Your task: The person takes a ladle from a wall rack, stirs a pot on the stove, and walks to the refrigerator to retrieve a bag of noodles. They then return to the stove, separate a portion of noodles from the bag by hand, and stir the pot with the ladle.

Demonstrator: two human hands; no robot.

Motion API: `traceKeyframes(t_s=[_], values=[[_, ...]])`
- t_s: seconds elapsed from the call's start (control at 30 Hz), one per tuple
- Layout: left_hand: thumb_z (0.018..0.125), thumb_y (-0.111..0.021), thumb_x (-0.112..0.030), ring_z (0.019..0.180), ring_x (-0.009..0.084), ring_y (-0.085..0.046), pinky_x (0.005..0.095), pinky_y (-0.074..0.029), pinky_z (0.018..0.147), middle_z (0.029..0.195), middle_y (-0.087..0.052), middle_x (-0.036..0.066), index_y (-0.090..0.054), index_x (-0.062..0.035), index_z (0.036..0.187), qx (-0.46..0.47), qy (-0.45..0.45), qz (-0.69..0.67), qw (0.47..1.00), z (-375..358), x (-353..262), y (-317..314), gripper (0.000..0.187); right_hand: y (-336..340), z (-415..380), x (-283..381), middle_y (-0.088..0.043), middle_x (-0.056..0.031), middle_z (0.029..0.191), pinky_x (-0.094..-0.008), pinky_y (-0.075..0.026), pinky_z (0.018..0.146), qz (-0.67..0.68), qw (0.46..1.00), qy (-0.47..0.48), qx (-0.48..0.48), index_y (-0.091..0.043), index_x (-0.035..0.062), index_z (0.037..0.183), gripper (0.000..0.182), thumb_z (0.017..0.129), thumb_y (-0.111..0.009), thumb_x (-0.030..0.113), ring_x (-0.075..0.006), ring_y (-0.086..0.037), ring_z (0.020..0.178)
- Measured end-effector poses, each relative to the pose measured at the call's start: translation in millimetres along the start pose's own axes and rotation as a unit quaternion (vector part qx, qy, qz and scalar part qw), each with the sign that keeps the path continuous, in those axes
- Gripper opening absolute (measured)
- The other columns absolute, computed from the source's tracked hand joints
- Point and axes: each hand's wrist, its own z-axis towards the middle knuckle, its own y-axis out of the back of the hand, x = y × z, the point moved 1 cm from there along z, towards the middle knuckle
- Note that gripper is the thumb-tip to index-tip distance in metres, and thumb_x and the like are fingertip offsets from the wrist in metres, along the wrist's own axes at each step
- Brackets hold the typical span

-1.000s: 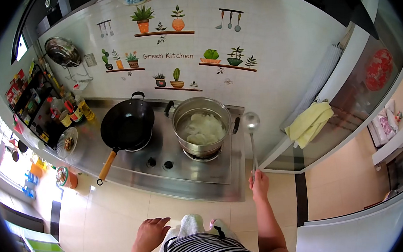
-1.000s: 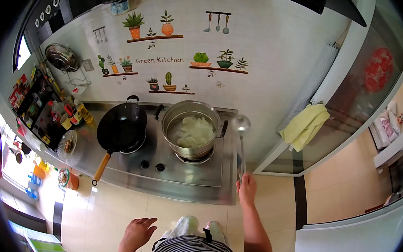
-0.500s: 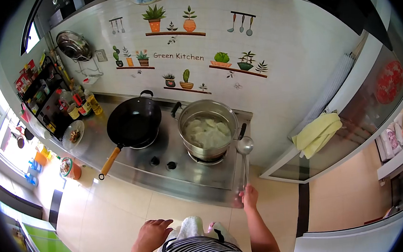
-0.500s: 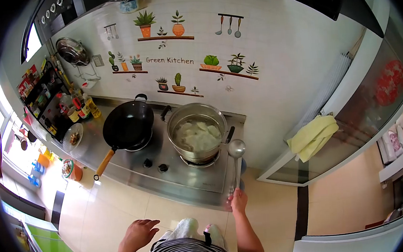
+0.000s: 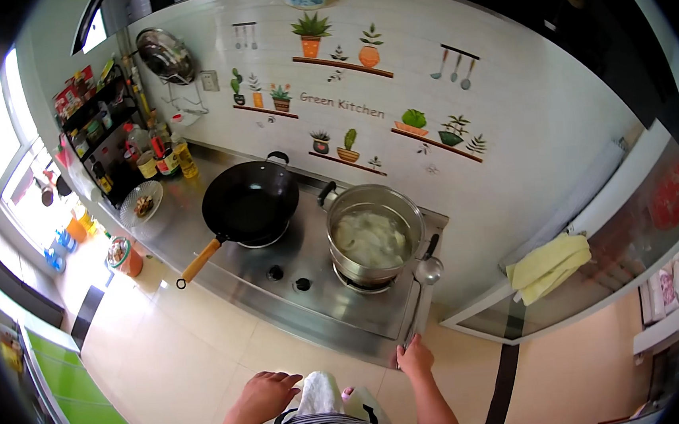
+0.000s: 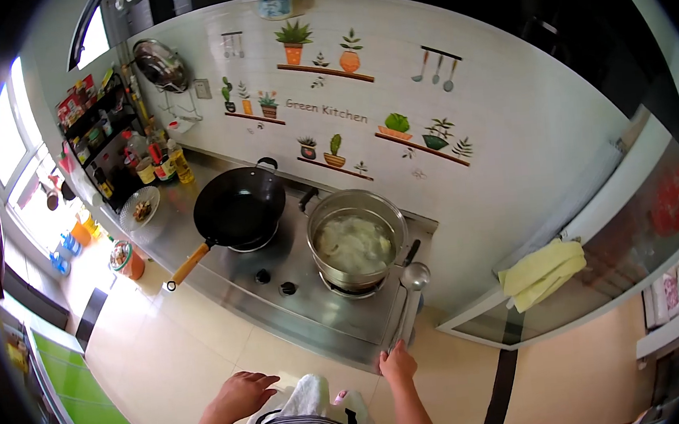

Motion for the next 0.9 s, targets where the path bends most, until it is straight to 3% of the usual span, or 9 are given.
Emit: traceKeyframes(t_s=[0.23,0.3,0.33,0.4,0.43,0.53,0.73,0.77,0.9], values=[[0.092,-0.052,-0.033,0.098,0.0246,-0.063,0.0366,-0.046,0.091,0.104,-0.067,0.006,-0.062,-0.0151,0.115,-0.005,0.027,-0.006,1.000,-28.1,6.9,-14.0,0.031,17.4,-5.8,16.0,-0.067,-0.0198,0.094,-0.0447,-0.051,0.077,-0.069,0.997,0.000,0.018,-0.039,0.0023,0.125,0.063,0.082,-0.060,0.043,-0.0363,-0.065,0.089],[0.093,-0.051,-0.033,0.093,0.0247,-0.063,0.0368,-0.047,0.088,0.098,-0.068,0.006,-0.063,-0.0144,0.112,-0.003,0.057,-0.016,0.998,-45.8,22.0,-14.3,0.029,28.3,-11.8,30.8,-0.067,-0.0197,0.093,-0.0454,-0.050,0.077,-0.071,0.996,0.007,-0.052,-0.046,0.0043,0.122,0.052,0.085,-0.058,0.038,-0.0367,-0.064,0.090],[0.093,-0.050,-0.032,0.089,0.0248,-0.064,0.0370,-0.048,0.085,0.093,-0.069,0.006,-0.065,-0.0137,0.108,0.005,0.073,-0.025,0.997,-54.9,31.2,-15.6,0.028,26.9,-9.1,35.9,-0.067,-0.0197,0.093,-0.0454,-0.050,0.077,-0.076,0.996,0.019,-0.050,-0.046,0.0043,0.122,0.052,0.085,-0.058,0.038,-0.0367,-0.064,0.090],[0.094,-0.049,-0.032,0.080,0.0267,-0.065,0.0388,-0.050,0.077,0.081,-0.068,0.007,-0.066,-0.0117,0.099,0.001,0.082,-0.043,0.996,-73.6,54.0,-13.4,0.027,18.5,-5.1,48.4,-0.068,-0.0174,0.085,-0.0484,-0.050,0.068,-0.033,0.981,0.147,-0.125,-0.054,0.0073,0.111,0.033,0.089,-0.052,0.032,-0.0381,-0.065,0.077],[0.094,-0.049,-0.032,0.078,0.0275,-0.064,0.0397,-0.050,0.075,0.079,-0.067,0.008,-0.065,-0.0108,0.096,0.032,0.091,-0.032,0.995,-78.7,62.2,-3.4,0.027,15.7,-7.1,64.3,-0.066,-0.0178,0.078,-0.0495,-0.049,0.063,-0.006,0.967,0.206,-0.152,-0.059,0.0078,0.093,0.018,0.090,-0.050,0.023,-0.0396,-0.063,0.071],[0.094,-0.049,-0.033,0.075,0.0294,-0.064,0.0407,-0.049,0.071,0.074,-0.066,0.009,-0.064,-0.0091,0.089,0.037,0.108,-0.035,0.993,-106.9,98.1,13.4,0.029,6.0,-38.6,131.3,-0.065,-0.0158,0.073,-0.0490,-0.048,0.059,0.068,0.934,0.307,-0.168,-0.058,0.0077,0.083,0.015,0.088,-0.051,0.019,-0.0386,-0.062,0.068],[0.092,-0.052,-0.037,0.070,0.0252,-0.063,0.0375,-0.047,0.070,0.066,-0.063,0.004,-0.066,-0.0104,0.076,-0.080,0.121,-0.008,0.989,-197.0,198.7,44.9,0.034,-90.9,-122.2,287.7,-0.063,-0.0164,0.070,-0.0492,-0.048,0.057,0.074,0.902,0.420,-0.071,-0.060,0.0113,0.082,0.012,0.086,-0.053,0.020,-0.0379,-0.062,0.064],[0.094,-0.048,-0.035,0.082,0.0225,-0.064,0.0372,-0.046,0.078,0.075,-0.065,0.004,-0.067,-0.0115,0.086,-0.017,0.176,0.006,0.984,-215.5,213.4,53.2,0.031,-104.7,-138.8,315.1,-0.063,-0.0165,0.069,-0.0485,-0.048,0.056,0.077,0.888,0.450,-0.060,-0.060,0.0100,0.079,0.014,0.086,-0.054,0.020,-0.0382,-0.061,0.063],[0.092,-0.051,-0.026,0.085,0.0234,-0.064,0.0372,-0.047,0.078,0.086,-0.067,0.005,-0.065,-0.0116,0.095,-0.076,0.270,-0.011,0.960,-296.4,272.7,43.4,0.021,-129.5,-184.1,407.3,-0.062,-0.0165,0.067,-0.0474,-0.048,0.055,0.075,0.854,0.515,-0.015,-0.060,0.0085,0.074,0.017,0.085,-0.056,0.022,-0.0373,-0.061,0.061]])
